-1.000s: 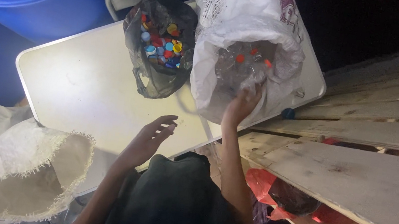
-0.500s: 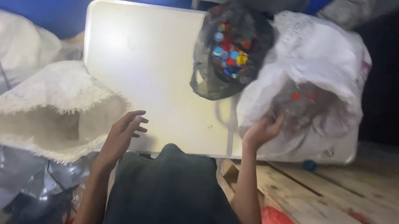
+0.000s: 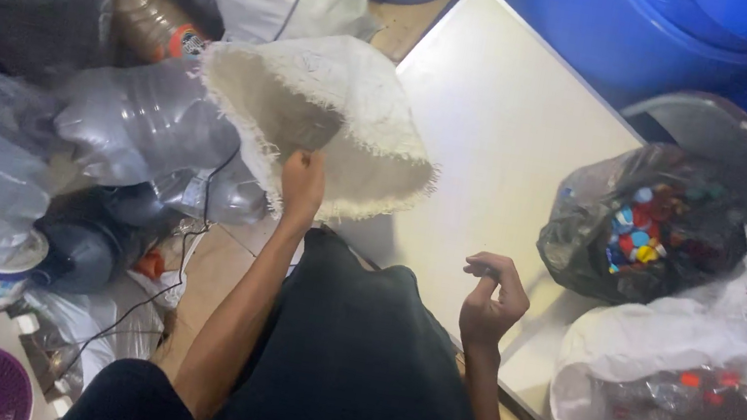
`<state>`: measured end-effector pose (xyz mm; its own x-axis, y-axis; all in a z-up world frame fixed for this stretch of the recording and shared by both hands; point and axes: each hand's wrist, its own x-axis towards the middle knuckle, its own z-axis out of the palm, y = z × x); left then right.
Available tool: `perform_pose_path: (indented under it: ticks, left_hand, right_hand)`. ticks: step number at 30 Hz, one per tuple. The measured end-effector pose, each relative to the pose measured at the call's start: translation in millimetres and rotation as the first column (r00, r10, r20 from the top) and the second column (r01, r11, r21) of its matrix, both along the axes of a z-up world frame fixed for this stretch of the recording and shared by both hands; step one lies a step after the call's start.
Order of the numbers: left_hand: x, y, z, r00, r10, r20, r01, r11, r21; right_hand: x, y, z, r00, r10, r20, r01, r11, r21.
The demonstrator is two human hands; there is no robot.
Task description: The person sorts plastic bottles by removing the caps and placing them into a black bag, then placing the empty bottles into a white sack. The person handles the bottles one at a time, unscrewing the caps and separating the components.
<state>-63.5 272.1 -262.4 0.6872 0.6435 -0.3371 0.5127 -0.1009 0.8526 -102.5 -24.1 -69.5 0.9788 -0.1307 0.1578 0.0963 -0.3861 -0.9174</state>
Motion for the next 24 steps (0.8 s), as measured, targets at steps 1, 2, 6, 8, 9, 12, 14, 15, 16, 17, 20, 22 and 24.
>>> perform_pose_path:
  ticks: [1,2,6,8,9,12,14,15,16,17,20,22,24]
  left_hand:
    - [4,13,-4,1.000,0.026,-0.006,-0.026,1.000,0.001]
    - [10,23,-9,0.999,0.031,0.008,-0.031,0.998,-0.046]
    - [32,72,-73,0.977,-0.116,-0.180,0.117,0.993,-0.006]
    - [47,89,-86,0.955,-0.126,-0.270,0.148,0.987,0.059]
    - [57,99,-93,0.926,-0.141,-0.349,0.196,0.972,0.129]
    - [77,114,-98,0.861,-0.227,-0.455,0.339,0.923,0.181]
    - [85,117,-100,0.837,-0.256,-0.485,0.399,0.890,0.220]
    - [91,120,-99,0.816,-0.271,-0.511,0.451,0.851,0.269]
    - [66,124,-163,0.815,-0.279,-0.508,0.456,0.849,0.266]
    - [62,128,-221,0.836,-0.367,-0.408,0.532,0.722,0.442]
    - [90,132,-308,0.841,-0.451,-0.300,0.539,0.642,0.545]
    - [91,131,-321,0.848,-0.448,-0.282,0.529,0.703,0.476]
    - [94,134,-320,0.817,-0.534,-0.216,0.554,0.627,0.548]
  right_hand:
    - [4,14,1,1.000,0.026,-0.006,-0.026,1.000,0.001]
    - [8,24,2,0.996,0.073,-0.051,-0.074,0.997,-0.030]
    - [27,70,2,0.907,0.311,-0.285,-0.325,0.946,-0.004]
    - [42,105,-4,0.858,0.407,-0.313,-0.438,0.898,-0.031]
    - [50,122,-7,0.806,0.490,-0.331,-0.534,0.844,-0.052]
    - [91,173,-28,0.668,0.568,-0.481,-0.687,0.719,-0.105]
    - [130,178,-95,0.667,0.513,-0.540,-0.710,0.657,-0.252]
    - [151,180,-128,0.670,0.461,-0.582,-0.727,0.570,-0.384]
    - [164,188,-100,0.673,0.454,-0.583,-0.722,0.572,-0.388]
    - [177,197,-72,0.811,0.493,-0.314,-0.585,0.683,-0.438]
    - [197,209,-7,0.872,0.487,-0.039,-0.472,0.819,-0.325]
    - [197,209,17,0.875,0.481,-0.056,-0.481,0.850,-0.216]
    - [194,204,27,0.879,0.466,-0.098,-0.472,0.826,-0.308]
